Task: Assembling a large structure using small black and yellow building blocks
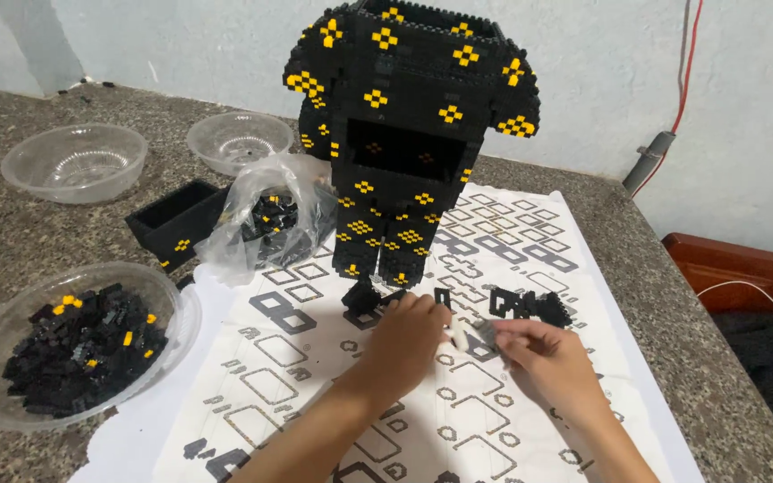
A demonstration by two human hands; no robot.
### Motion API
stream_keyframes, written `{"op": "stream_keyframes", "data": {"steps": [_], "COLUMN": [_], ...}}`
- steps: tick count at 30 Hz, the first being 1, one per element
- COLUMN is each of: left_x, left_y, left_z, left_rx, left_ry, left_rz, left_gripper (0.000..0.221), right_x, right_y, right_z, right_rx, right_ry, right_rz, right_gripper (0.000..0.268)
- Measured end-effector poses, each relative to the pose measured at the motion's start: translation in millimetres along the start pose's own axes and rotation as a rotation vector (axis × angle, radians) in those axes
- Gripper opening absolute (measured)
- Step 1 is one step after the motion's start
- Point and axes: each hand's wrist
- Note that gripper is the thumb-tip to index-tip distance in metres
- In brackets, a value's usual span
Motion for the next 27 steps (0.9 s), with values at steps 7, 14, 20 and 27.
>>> {"op": "stream_keyframes", "data": {"steps": [7,14,20,27], "left_x": [50.1,60.6,61.3,65.1], "left_y": [-2.7,5.1,3.7,3.1], "left_z": [-22.9,-37.9,-46.5,-43.4], "left_rx": [0.032,-0.064,0.133,-0.007], "left_ry": [-0.426,-0.488,-0.421,-0.594], "left_rz": [-0.181,-0.378,-0.073,-0.384], "left_gripper": [0.019,0.024,0.024,0.035], "right_x": [0.8,10.8,11.2,9.9], "right_y": [6.8,28.6,31.7,31.3], "right_z": [-10.4,-24.8,-25.2,-25.7], "right_rx": [0.092,0.193,0.189,0.182], "right_ry": [-0.161,-0.248,-0.247,-0.233], "right_rz": [-0.001,0.065,0.089,0.095], "right_gripper": [0.024,0.025,0.019,0.019]}}
Point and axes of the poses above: each hand's wrist, its own y-axis towards the middle knuckle, its own x-axis out of the back of the hand, z = x × y, and after that the axes turned 12 degrees about -x, right-handed
